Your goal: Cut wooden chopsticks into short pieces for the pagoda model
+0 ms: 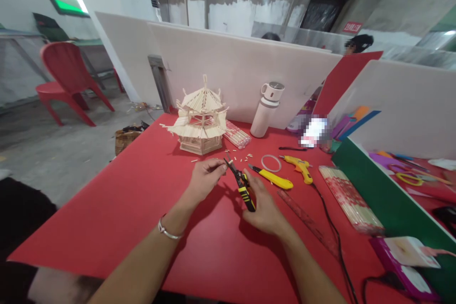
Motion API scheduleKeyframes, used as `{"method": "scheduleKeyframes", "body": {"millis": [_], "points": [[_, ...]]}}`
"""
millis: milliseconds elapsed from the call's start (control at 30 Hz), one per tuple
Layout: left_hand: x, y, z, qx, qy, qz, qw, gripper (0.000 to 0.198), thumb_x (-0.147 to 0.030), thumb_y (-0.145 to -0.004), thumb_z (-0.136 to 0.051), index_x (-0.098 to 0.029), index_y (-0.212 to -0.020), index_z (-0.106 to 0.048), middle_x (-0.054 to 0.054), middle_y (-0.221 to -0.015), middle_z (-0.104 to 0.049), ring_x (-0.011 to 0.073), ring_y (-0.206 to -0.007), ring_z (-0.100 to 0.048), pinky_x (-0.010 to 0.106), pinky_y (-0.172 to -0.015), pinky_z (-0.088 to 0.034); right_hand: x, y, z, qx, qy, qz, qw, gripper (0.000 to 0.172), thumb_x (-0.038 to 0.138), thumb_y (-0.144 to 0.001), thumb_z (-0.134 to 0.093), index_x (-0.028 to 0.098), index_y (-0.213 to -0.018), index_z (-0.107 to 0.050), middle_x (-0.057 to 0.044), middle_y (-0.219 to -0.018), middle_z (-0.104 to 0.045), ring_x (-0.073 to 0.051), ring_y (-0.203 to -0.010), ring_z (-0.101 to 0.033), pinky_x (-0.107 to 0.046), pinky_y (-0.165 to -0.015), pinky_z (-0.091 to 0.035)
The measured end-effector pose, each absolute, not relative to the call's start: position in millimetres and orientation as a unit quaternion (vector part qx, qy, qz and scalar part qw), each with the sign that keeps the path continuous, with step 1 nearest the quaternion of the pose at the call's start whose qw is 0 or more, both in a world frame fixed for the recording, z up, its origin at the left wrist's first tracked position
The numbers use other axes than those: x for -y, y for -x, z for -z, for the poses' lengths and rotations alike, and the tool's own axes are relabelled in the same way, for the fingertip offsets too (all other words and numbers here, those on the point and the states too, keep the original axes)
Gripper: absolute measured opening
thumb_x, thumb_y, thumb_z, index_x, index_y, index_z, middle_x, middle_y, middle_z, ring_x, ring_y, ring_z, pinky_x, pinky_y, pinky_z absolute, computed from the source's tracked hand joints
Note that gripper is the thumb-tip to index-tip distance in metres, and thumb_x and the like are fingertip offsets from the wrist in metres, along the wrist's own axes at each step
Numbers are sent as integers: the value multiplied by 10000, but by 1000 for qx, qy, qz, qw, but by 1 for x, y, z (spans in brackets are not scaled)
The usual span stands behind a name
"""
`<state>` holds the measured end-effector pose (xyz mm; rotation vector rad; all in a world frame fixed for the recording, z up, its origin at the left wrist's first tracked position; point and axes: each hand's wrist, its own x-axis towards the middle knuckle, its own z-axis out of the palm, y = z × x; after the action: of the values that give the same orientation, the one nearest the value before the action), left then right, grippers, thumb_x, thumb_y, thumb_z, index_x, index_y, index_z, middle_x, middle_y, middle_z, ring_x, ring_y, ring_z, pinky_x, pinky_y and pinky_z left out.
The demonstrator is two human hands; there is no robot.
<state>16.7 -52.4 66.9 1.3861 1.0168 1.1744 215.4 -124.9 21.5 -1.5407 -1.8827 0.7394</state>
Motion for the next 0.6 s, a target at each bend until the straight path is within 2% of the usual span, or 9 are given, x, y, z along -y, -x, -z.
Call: {"method": "scheduleKeyframes", "body": {"millis": [300,600], "points": [[50,-13,-67,-400,-644,-467,455,175,-285,-784,-639,-152,-671,-658,-55,-496,-452,79,-509,-379,213,-512,-317,128,-216,-32,721,587,-242,278,1038,176,-694,-647,279,-1615,-180,-124,-1480,-479,-346,-1382,-431,-539,-1117,-394],[51,-14,-67,-375,-685,-462,420,186,-288,-821,-646,-144,-712,-692,-24,-572,-524,90,-553,-428,213,-538,-350,128,-218,-32,721,582,-248,284,1022,174,-686,-637,280,-1608,-208,-121,-1456,-499,-334,-1337,-478,-525,-1098,-415]]}}
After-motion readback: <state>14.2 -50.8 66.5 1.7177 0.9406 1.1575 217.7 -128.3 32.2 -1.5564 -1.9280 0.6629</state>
